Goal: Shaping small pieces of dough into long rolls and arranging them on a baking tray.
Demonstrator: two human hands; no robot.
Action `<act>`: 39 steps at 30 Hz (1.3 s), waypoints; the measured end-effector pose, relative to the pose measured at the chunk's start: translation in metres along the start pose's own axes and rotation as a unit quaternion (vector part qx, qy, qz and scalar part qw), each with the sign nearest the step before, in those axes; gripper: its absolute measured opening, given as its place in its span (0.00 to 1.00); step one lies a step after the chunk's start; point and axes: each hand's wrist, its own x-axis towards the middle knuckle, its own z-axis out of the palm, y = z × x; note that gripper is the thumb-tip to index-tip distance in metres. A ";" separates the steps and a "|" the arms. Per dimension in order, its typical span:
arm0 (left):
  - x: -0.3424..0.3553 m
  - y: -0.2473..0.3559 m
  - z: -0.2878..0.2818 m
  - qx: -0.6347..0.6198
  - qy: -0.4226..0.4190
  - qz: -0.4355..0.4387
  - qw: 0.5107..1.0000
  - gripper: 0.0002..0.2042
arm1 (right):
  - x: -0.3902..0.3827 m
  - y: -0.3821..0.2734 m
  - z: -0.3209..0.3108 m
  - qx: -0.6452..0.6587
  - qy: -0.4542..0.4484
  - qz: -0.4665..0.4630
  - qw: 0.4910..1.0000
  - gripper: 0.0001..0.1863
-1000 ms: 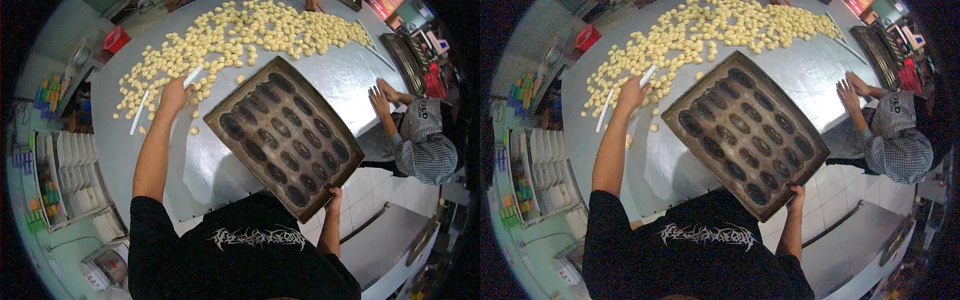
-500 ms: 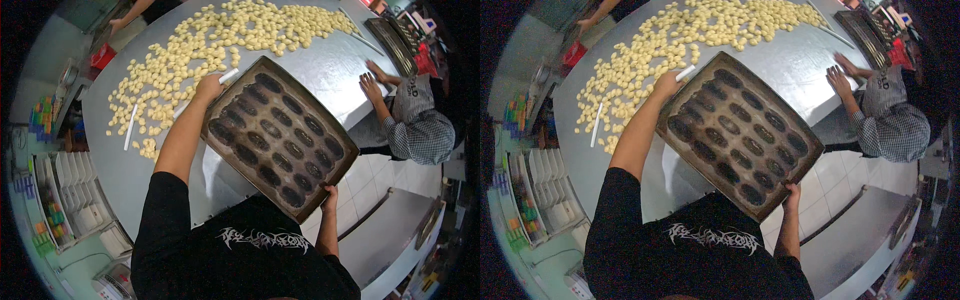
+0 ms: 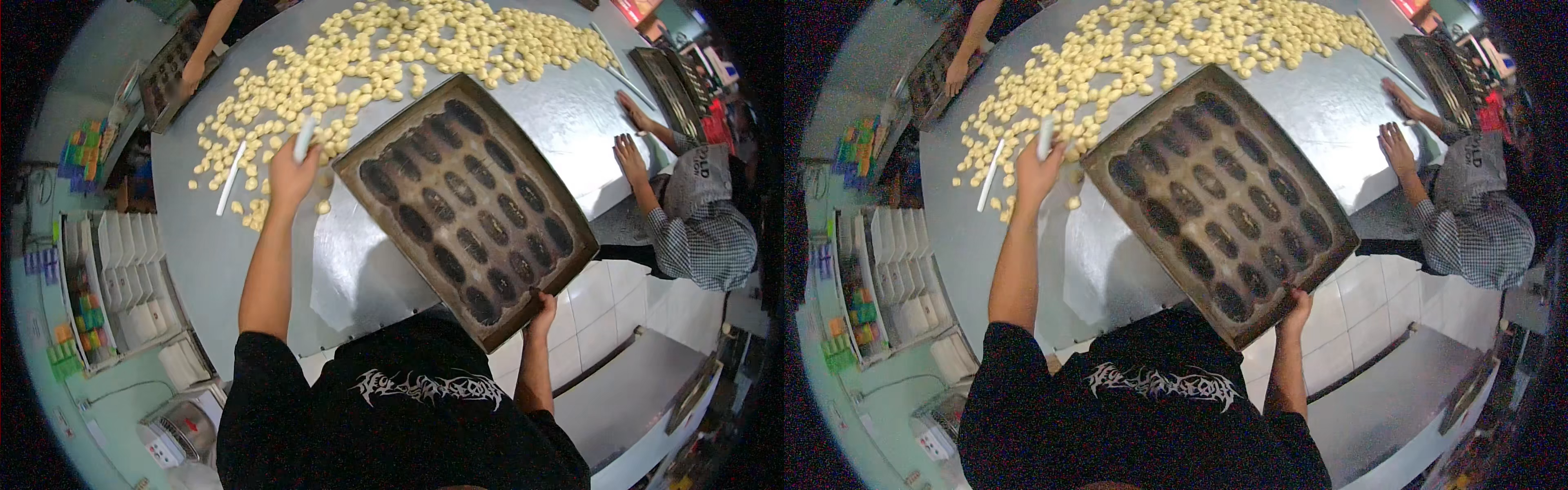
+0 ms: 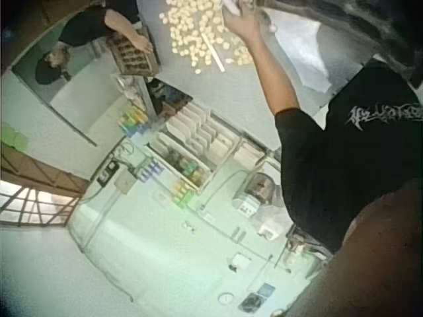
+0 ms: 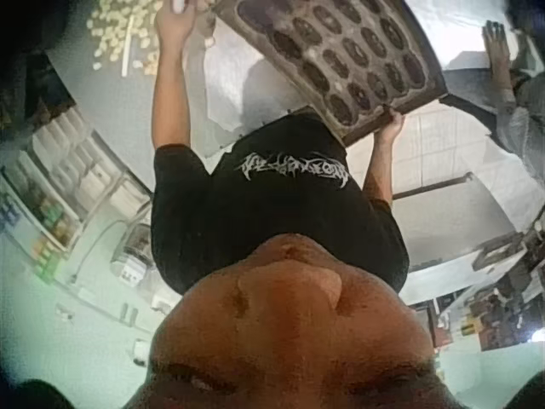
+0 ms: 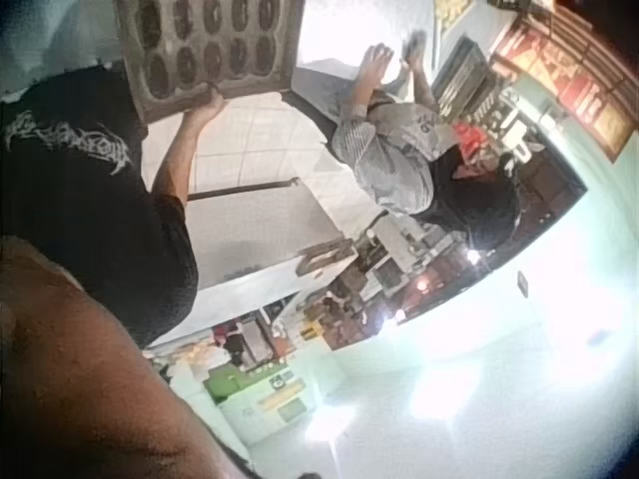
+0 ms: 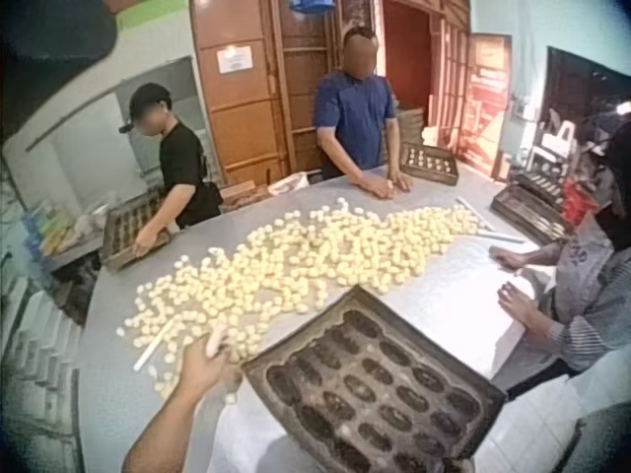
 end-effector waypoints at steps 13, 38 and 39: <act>-0.235 -0.076 -0.142 -0.267 0.015 -0.281 0.922 0.09 | -0.013 0.016 0.005 -0.180 0.081 -0.244 0.950 0.26; -0.238 -0.113 -0.116 -0.413 0.046 -0.088 0.905 0.08 | -0.189 0.130 0.138 -0.630 -0.267 -0.228 0.693 0.16; -0.242 -0.111 -0.103 -0.288 0.017 0.005 0.957 0.08 | -0.182 0.130 0.145 -0.630 -0.269 -0.228 0.692 0.16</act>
